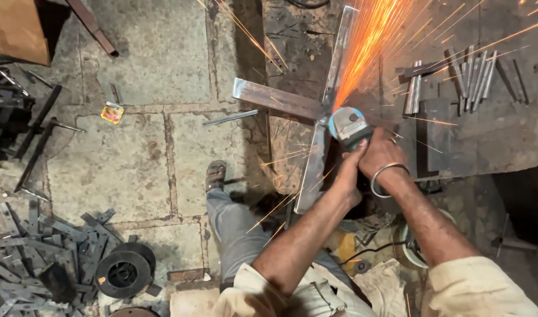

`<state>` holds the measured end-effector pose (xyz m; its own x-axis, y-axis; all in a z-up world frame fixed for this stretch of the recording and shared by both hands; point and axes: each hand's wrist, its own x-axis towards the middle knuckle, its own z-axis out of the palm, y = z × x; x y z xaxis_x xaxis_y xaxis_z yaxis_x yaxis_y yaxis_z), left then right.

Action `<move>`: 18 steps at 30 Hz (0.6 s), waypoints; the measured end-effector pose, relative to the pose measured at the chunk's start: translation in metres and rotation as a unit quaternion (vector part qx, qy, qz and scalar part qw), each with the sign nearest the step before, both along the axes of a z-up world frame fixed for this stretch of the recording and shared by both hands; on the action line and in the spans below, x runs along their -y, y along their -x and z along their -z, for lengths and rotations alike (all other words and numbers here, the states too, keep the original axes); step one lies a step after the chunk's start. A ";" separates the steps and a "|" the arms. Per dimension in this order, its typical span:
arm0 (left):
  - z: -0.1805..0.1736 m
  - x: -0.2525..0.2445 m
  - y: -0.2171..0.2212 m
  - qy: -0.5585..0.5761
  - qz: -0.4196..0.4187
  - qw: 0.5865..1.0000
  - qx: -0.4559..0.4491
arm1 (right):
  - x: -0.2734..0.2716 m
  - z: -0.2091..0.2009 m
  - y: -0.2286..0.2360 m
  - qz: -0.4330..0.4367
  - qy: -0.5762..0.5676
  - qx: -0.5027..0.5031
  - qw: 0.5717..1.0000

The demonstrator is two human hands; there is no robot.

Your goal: Grinding and smoothing the edges of a metal cross-shaped furniture component using a handheld angle grinder.

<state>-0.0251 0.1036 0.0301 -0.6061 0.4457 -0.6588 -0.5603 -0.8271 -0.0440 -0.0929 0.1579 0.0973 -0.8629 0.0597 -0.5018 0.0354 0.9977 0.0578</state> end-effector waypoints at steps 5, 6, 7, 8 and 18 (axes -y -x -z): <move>-0.005 0.010 0.004 0.073 0.038 0.996 0.014 | -0.008 0.013 0.001 0.004 0.011 0.021 1.000; -0.004 0.007 0.001 0.073 0.038 0.996 0.015 | -0.006 0.009 -0.002 0.004 0.011 0.022 1.000; -0.003 0.002 0.001 0.071 0.034 0.997 -0.001 | -0.005 0.005 -0.002 0.010 0.003 0.025 1.000; -0.003 -0.003 0.000 0.069 0.030 0.997 -0.016 | -0.005 0.000 -0.003 0.015 -0.006 0.027 1.000; 0.000 0.004 -0.006 0.137 0.031 0.990 -0.016 | -0.013 0.019 -0.016 0.022 0.041 -0.003 0.999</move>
<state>-0.0193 0.0996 0.0298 -0.6053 0.2897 -0.7414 -0.6076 -0.7699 0.1952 -0.0769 0.1711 0.0779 -0.8632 0.0561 -0.5017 0.0786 0.9966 -0.0237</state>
